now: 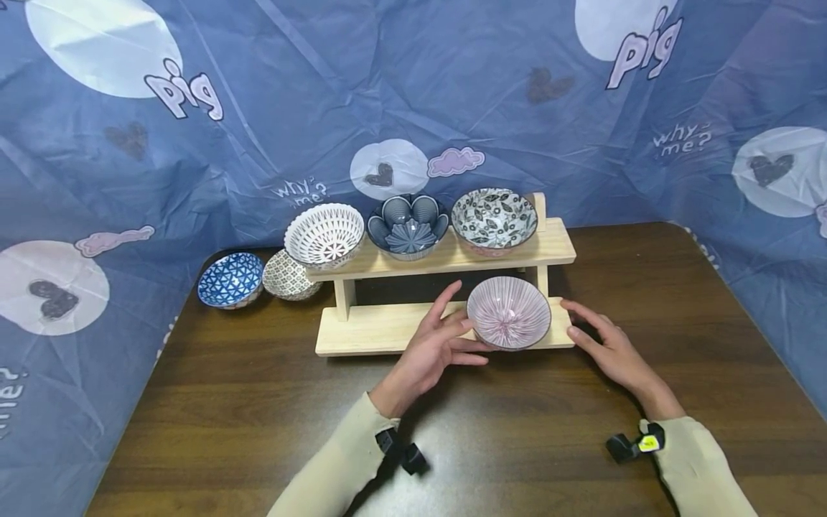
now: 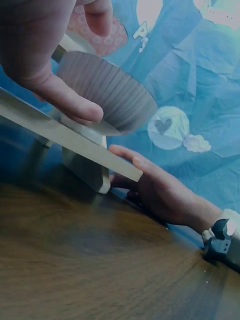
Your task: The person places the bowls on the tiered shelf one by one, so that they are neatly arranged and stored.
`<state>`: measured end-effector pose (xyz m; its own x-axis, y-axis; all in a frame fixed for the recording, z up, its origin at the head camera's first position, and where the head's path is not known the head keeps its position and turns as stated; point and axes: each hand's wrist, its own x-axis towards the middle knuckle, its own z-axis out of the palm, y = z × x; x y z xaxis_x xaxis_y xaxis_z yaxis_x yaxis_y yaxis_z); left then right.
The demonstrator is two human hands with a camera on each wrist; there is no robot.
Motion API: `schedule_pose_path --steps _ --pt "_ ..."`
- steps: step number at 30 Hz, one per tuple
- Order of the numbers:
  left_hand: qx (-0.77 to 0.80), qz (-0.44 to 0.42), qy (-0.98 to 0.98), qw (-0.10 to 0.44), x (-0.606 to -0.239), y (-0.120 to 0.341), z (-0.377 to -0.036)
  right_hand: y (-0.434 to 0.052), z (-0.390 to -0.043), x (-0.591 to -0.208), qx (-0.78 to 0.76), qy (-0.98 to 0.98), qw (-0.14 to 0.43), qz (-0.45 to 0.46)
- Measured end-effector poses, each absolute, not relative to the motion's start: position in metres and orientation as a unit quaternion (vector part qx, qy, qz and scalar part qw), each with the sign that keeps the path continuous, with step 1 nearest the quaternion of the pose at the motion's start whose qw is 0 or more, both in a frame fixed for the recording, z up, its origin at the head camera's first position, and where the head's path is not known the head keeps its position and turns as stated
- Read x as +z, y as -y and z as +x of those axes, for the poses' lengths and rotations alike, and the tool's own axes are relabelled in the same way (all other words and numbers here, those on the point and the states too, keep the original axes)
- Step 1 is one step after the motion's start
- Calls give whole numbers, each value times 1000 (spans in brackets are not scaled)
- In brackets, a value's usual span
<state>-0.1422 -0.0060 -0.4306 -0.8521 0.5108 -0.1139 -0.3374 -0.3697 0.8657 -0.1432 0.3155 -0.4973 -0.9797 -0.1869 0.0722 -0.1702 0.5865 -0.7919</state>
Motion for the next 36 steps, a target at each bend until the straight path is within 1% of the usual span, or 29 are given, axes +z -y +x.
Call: schedule_pose_path --steps 11,17,29,36 --pt "821 85 -521 215 -427 34 -141 -316 -143 -498 -435 -895 1 -100" --pt "819 96 -531 198 -429 54 -139 -316 -143 -499 -443 -891 12 -97" --pt "810 84 -554 176 -433 100 -134 -317 -143 -499 -442 -891 14 -98" --pt "811 57 -560 159 -434 132 -130 -316 -143 -499 -443 -891 14 -97"
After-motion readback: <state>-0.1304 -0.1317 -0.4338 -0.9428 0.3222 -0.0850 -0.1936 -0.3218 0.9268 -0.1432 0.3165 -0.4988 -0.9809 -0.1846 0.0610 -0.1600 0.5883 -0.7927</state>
